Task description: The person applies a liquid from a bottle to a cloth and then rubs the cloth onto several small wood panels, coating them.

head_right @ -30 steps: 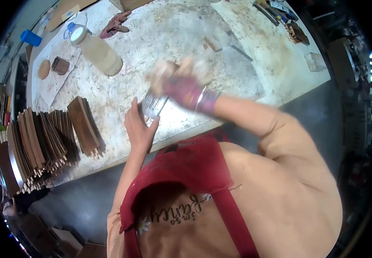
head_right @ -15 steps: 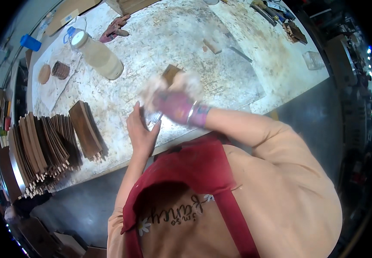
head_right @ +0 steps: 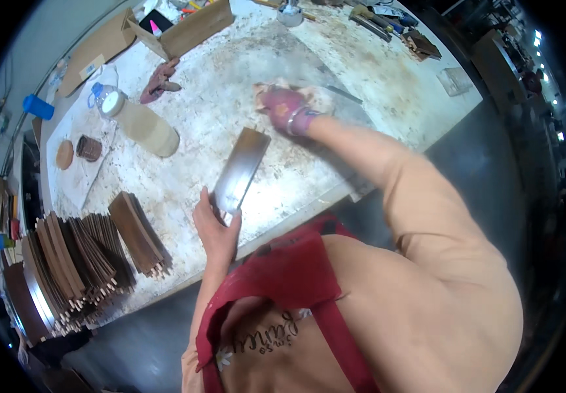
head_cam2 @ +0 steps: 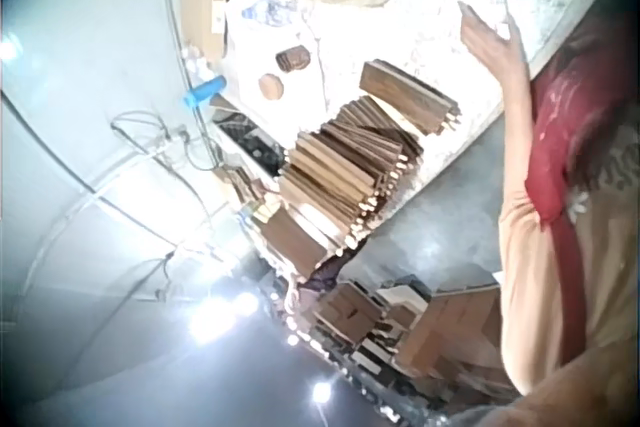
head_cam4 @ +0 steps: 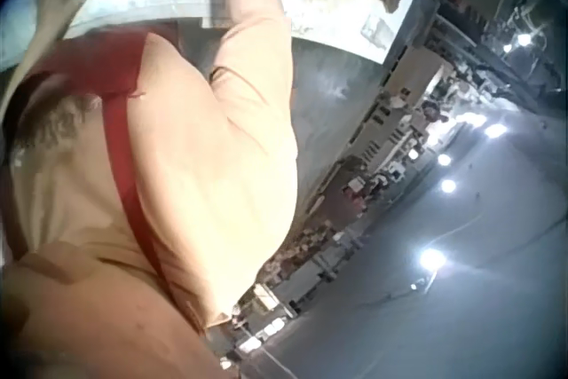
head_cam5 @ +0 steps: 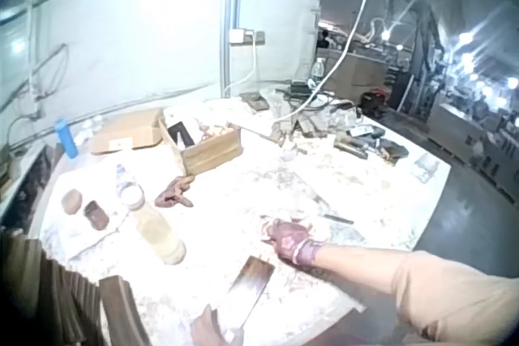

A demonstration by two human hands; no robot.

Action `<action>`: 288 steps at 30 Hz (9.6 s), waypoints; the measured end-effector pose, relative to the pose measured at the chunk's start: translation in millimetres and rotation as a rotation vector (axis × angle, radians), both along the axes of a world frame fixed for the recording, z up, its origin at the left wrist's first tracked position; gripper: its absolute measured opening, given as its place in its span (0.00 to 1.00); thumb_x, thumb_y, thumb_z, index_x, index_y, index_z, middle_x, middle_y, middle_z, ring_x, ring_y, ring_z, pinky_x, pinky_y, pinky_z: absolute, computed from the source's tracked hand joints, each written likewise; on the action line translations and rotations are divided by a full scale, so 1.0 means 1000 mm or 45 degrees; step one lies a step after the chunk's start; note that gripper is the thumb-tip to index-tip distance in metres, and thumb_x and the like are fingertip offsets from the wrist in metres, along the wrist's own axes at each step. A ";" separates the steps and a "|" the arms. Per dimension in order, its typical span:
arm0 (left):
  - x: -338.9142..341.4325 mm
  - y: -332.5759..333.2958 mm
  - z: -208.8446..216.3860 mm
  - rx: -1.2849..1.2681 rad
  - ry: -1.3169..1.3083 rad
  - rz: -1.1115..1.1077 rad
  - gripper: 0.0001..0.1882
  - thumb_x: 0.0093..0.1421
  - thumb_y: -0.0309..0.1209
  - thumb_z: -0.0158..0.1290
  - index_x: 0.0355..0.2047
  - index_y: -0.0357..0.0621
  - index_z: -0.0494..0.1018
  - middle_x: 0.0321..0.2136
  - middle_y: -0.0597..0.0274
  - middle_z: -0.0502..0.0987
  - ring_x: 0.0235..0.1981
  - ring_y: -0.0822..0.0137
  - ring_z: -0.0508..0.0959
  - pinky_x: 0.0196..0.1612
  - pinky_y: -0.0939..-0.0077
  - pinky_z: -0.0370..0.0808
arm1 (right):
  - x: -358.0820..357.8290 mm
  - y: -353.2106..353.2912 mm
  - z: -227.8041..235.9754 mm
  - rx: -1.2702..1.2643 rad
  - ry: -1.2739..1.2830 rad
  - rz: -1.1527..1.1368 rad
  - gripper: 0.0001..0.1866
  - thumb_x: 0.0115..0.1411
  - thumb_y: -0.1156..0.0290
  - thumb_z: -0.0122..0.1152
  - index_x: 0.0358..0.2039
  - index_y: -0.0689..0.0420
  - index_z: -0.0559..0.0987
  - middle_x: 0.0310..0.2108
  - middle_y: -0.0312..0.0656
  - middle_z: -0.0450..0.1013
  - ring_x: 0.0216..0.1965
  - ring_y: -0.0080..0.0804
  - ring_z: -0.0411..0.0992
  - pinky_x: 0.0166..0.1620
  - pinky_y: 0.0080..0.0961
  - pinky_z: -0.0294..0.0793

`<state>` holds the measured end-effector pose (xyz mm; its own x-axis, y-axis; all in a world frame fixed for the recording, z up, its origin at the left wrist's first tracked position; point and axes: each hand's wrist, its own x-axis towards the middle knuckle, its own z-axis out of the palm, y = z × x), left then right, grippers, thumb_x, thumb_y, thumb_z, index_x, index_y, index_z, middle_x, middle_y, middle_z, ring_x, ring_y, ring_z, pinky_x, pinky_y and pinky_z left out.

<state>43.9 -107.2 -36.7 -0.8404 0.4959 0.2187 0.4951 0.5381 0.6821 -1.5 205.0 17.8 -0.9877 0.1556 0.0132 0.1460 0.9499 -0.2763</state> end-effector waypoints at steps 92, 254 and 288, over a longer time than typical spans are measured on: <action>-0.183 0.166 0.030 0.006 0.388 -0.914 0.19 0.65 0.36 0.47 0.55 0.50 0.71 0.56 0.56 0.71 0.57 0.49 0.68 0.59 0.59 0.65 | 0.076 -0.097 0.024 -0.115 -0.219 0.454 0.08 0.55 0.69 0.56 0.36 0.54 0.74 0.37 0.46 0.72 0.37 0.45 0.75 0.36 0.43 0.73; 0.025 0.004 0.003 -0.125 0.174 -0.094 0.42 0.47 0.30 0.64 0.61 0.37 0.58 0.55 0.43 0.64 0.56 0.44 0.62 0.60 0.52 0.58 | 0.016 0.000 -0.015 -0.165 0.112 -0.230 0.15 0.58 0.59 0.56 0.41 0.54 0.78 0.40 0.51 0.76 0.38 0.47 0.76 0.39 0.38 0.77; 0.030 0.000 0.001 -0.178 0.015 0.092 0.45 0.45 0.36 0.67 0.62 0.41 0.59 0.49 0.49 0.66 0.53 0.48 0.64 0.57 0.54 0.58 | 0.077 -0.090 -0.056 -0.135 0.493 0.687 0.17 0.52 0.64 0.62 0.42 0.52 0.73 0.42 0.45 0.74 0.32 0.39 0.77 0.30 0.37 0.76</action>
